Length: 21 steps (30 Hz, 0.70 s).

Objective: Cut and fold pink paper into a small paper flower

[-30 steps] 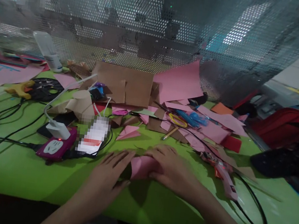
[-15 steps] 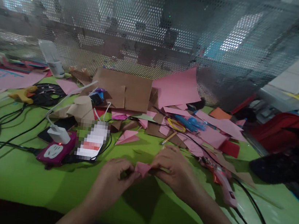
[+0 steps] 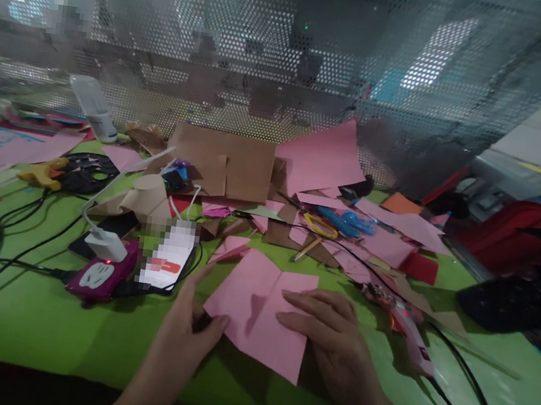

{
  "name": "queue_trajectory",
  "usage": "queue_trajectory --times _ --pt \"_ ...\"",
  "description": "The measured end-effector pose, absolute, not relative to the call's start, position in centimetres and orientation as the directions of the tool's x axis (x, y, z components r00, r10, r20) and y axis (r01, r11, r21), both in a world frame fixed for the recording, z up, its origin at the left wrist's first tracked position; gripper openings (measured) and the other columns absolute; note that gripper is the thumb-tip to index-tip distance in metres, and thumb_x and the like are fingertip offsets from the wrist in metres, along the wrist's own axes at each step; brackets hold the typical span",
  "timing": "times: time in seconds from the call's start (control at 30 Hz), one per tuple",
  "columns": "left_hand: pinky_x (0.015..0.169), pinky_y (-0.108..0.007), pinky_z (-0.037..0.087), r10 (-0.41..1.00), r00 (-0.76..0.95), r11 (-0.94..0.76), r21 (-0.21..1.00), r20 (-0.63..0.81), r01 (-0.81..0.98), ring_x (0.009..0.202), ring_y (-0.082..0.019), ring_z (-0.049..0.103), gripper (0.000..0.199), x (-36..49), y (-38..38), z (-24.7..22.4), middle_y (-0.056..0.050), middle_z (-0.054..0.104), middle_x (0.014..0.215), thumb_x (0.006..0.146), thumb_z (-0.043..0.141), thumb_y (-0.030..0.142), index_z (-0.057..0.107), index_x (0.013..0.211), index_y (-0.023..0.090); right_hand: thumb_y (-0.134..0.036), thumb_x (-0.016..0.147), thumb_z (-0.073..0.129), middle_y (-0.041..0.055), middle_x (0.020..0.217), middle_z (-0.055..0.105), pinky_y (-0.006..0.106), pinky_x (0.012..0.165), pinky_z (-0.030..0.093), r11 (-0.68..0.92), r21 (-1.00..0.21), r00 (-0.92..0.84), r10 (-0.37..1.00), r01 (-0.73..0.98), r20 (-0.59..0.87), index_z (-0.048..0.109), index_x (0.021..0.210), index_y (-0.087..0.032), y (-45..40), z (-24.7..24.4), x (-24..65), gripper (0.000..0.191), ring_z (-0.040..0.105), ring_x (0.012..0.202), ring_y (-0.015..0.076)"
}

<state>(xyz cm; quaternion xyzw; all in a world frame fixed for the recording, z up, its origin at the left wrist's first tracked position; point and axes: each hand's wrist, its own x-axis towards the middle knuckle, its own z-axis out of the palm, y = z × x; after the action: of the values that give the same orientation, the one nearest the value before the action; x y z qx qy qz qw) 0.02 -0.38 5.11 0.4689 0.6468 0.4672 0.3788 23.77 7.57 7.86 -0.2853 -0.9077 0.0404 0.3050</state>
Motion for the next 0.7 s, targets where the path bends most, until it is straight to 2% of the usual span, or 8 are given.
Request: queue_trajectory --times 0.07,0.13,0.2,0.3,0.37,0.5,0.63,0.7 --pt "0.064 -0.034 0.052 0.99 -0.136 0.03 0.884 0.039 0.467 0.067 -0.02 0.062 0.06 -0.5 -1.3 5.3 0.001 0.063 0.074 0.083 0.06 0.026 0.041 0.14 0.026 -0.013 0.091 0.048 0.0025 0.11 0.075 0.041 0.087 0.051 0.793 -0.357 -0.627 0.609 0.493 0.486 0.075 0.093 -0.031 7.1 7.1 24.4 0.033 0.065 0.103 0.0222" --pt "0.082 -0.043 0.053 0.993 0.014 -0.099 0.738 0.121 0.667 0.095 -0.025 0.063 0.062 -1.0 -2.0 5.5 -0.005 0.065 0.105 0.078 0.066 0.023 0.048 0.136 0.032 -0.016 0.091 0.05 0.0053 0.11 0.074 0.04 0.089 0.053 0.725 -0.477 -0.581 0.686 0.497 0.437 0.075 0.086 -0.028 6.7 6.5 25.0 0.029 0.067 0.103 0.0224" --pt "0.097 -0.053 0.045 0.974 0.145 -0.219 0.571 0.172 0.792 0.122 -0.033 0.05 0.073 -1.3 -2.4 5.8 -0.008 0.051 0.136 0.069 0.075 0.022 0.048 0.136 0.035 -0.019 0.09 0.053 0.0072 0.114 0.073 0.039 0.088 0.055 0.646 -0.575 -0.547 0.752 0.502 0.367 0.075 0.085 -0.027 6.4 6.0 25.4 0.024 0.068 0.103 0.0228" --pt "0.106 -0.06 0.033 0.917 0.368 -0.398 0.426 0.154 0.812 0.139 -0.038 0.03 0.094 -0.9 -2.6 5.9 -0.008 0.026 0.157 0.062 0.082 0.031 0.036 0.144 0.036 -0.018 0.088 0.056 0.0077 0.116 0.072 0.039 0.088 0.055 0.592 -0.627 -0.549 0.782 0.506 0.294 0.074 0.088 -0.025 6.2 5.9 25.9 0.02 0.068 0.105 0.0227" --pt "0.11 -0.061 0.027 0.875 0.465 -0.478 0.381 0.132 0.791 0.142 -0.036 0.024 0.097 -0.4 -2.6 5.9 -0.005 0.023 0.159 0.063 0.082 0.033 0.032 0.146 0.037 -0.017 0.089 0.056 0.0072 0.116 0.072 0.041 0.094 0.052 0.621 -0.604 -0.587 0.755 0.499 0.292 0.074 0.091 -0.026 6.2 6.1 26.1 0.02 0.066 0.109 0.0228" --pt "0.113 -0.061 0.017 0.88 0.459 -0.471 0.35 0.122 0.81 0.139 -0.033 0.03 0.083 0.2 -2.4 5.8 -0.003 0.047 0.145 0.068 0.077 0.028 0.039 0.142 0.036 -0.016 0.089 0.056 0.0056 0.12 0.071 0.046 0.102 0.045 0.677 -0.535 -0.665 0.701 0.505 0.258 0.073 0.096 -0.027 6.6 6.3 26.7 0.021 0.059 0.12 0.0238" --pt "0.112 -0.055 0.021 0.891 0.431 -0.451 0.403 0.145 0.796 0.127 -0.028 0.045 0.058 0.2 -2.1 5.6 -0.002 0.059 0.13 0.076 0.067 0.022 0.053 0.131 0.035 -0.016 0.089 0.057 0.0042 0.127 0.067 0.046 0.104 0.042 0.686 -0.5 -0.713 0.678 0.529 0.177 0.07 0.106 -0.028 6.8 6.0 27.7 0.025 0.054 0.126 0.0234" --pt "0.11 -0.052 0.026 0.891 0.425 -0.45 0.436 0.161 0.779 0.121 -0.025 0.051 0.053 0.0 -1.7 5.5 -0.001 0.062 0.127 0.078 0.06 0.013 0.057 0.127 0.034 -0.016 0.09 0.055 0.0039 0.128 0.066 0.047 0.105 0.04 0.68 -0.507 -0.725 0.674 0.53 0.146 0.069 0.11 -0.029 6.9 6.0 28.1 0.027 0.053 0.127 0.0231"
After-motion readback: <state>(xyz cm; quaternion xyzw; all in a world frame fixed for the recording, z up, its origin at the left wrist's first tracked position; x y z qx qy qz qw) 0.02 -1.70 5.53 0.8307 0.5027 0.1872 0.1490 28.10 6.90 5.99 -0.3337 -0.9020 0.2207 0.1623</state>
